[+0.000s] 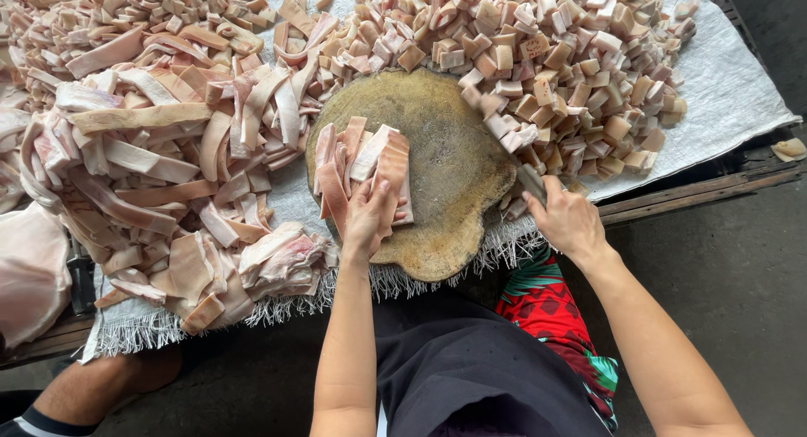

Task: The person is cutting long strips of pork skin into small square pieces on a wooden cutting board using a large cleaver.

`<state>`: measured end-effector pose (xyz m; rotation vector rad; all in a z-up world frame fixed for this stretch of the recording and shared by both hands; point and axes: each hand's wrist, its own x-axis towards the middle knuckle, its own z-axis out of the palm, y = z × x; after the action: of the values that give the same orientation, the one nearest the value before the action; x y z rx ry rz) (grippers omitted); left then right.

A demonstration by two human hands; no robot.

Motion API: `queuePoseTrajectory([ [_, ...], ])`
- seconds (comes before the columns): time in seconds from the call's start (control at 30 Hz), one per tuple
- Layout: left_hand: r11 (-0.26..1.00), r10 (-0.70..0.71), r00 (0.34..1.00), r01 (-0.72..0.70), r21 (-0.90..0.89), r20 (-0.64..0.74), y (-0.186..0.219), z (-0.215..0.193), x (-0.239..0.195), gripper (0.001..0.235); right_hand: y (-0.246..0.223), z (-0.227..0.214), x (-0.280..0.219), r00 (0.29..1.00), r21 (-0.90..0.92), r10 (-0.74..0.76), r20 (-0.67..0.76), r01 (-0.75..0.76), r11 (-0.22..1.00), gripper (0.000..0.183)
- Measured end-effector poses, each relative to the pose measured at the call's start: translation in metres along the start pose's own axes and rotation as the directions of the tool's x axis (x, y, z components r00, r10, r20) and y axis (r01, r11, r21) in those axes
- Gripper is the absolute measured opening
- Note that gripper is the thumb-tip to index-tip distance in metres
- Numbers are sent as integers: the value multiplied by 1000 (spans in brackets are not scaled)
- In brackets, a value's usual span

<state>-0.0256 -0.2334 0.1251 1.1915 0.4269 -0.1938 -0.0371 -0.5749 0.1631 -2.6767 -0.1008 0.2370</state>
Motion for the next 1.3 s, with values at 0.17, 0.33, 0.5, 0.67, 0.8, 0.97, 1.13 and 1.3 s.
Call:
queuePoseTrajectory([
  [0.17,965,90,982,-128,229,169,23,34,-11,41,-2,7,-21,977,209,200,77,-212,955,40],
  [0.33,288,8,953,-294,911,304,-26,46,4,65,-2,20,-43,973,269,217,76,-229,935,46],
  [0.5,293,13,972,-228,928,235,-74,23,28,82,-10,-3,-38,882,307,386,271,-459,834,46],
  [0.67,785,-360,929,254,565,83,-62,18,7,72,0,9,-37,931,262,309,196,-353,898,47],
  [0.8,793,-43,999,36,608,-2,-68,29,4,44,13,27,-42,990,263,142,10,-139,955,51],
  [0.97,711,87,993,-5,703,-82,-43,14,13,38,-18,0,-40,982,287,185,40,-189,939,41],
  [1.13,792,150,987,-89,604,-51,-45,3,15,36,-53,-24,-32,972,353,-68,-225,146,924,43],
  [1.3,735,183,979,-73,674,-93,-39,4,9,33,-47,8,-10,999,321,31,34,-40,946,37],
])
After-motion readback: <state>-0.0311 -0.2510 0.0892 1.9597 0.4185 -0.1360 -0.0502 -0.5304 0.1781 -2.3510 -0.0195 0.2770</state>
